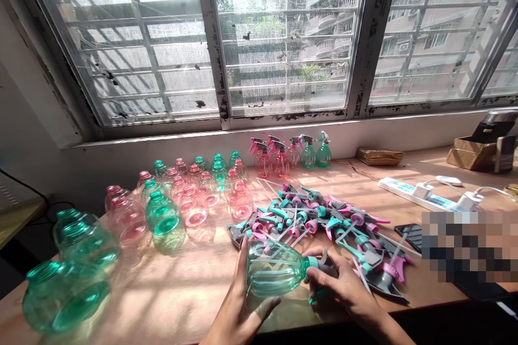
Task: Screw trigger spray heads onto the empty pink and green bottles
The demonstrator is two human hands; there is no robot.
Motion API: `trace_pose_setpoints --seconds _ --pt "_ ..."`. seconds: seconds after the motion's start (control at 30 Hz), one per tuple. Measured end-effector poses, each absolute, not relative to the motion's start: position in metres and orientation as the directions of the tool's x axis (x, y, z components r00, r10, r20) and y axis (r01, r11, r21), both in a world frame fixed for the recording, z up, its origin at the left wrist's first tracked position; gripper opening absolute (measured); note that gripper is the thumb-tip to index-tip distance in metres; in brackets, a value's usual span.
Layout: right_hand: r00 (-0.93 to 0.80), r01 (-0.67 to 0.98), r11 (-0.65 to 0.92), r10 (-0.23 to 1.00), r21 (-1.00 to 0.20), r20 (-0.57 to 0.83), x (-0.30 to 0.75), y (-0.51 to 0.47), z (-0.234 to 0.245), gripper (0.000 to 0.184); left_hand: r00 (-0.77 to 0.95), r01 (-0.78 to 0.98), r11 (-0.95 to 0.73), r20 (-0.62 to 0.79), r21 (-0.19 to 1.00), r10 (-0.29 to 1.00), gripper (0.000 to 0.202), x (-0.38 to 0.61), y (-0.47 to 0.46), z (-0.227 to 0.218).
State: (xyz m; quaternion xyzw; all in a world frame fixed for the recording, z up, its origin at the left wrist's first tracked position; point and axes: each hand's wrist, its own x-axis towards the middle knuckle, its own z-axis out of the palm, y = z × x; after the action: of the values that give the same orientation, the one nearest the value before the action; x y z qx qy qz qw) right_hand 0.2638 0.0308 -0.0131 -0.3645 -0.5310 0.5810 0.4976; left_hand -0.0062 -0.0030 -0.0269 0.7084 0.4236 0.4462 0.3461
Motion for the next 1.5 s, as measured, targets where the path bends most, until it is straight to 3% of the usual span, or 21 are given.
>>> trace_pose_setpoints --seconds 0.17,0.53,0.93,1.13,1.33,1.5 --pt "-0.261 -0.201 0.048 0.96 -0.978 0.101 0.264 0.031 -0.012 0.044 0.262 0.352 -0.445 0.37 0.824 0.891 0.097 -0.009 -0.002 -0.027" --pt "-0.249 -0.198 0.038 0.964 -0.979 0.088 0.263 0.03 -0.012 0.047 0.248 0.309 -0.402 0.335 0.862 0.909 0.104 -0.009 -0.001 -0.032" --pt "-0.261 -0.161 0.039 0.962 -0.986 0.08 0.263 0.029 -0.011 0.051 0.21 0.301 -0.454 0.406 0.839 0.89 0.089 -0.005 0.0 -0.025" --pt "-0.237 -0.157 0.047 0.968 -0.987 0.084 0.264 0.029 -0.011 0.05 0.242 0.302 -0.388 0.323 0.871 0.915 0.104 -0.01 -0.004 -0.028" --pt "-0.252 -0.186 0.037 0.964 -0.982 0.084 0.263 0.029 -0.01 0.047 0.27 0.325 -0.426 0.348 0.844 0.898 0.094 -0.008 -0.005 -0.02" --pt "-0.258 -0.182 0.04 0.962 -0.982 0.087 0.264 0.03 -0.014 0.047 0.234 0.222 -0.408 0.358 0.886 0.904 0.085 -0.005 -0.005 -0.024"
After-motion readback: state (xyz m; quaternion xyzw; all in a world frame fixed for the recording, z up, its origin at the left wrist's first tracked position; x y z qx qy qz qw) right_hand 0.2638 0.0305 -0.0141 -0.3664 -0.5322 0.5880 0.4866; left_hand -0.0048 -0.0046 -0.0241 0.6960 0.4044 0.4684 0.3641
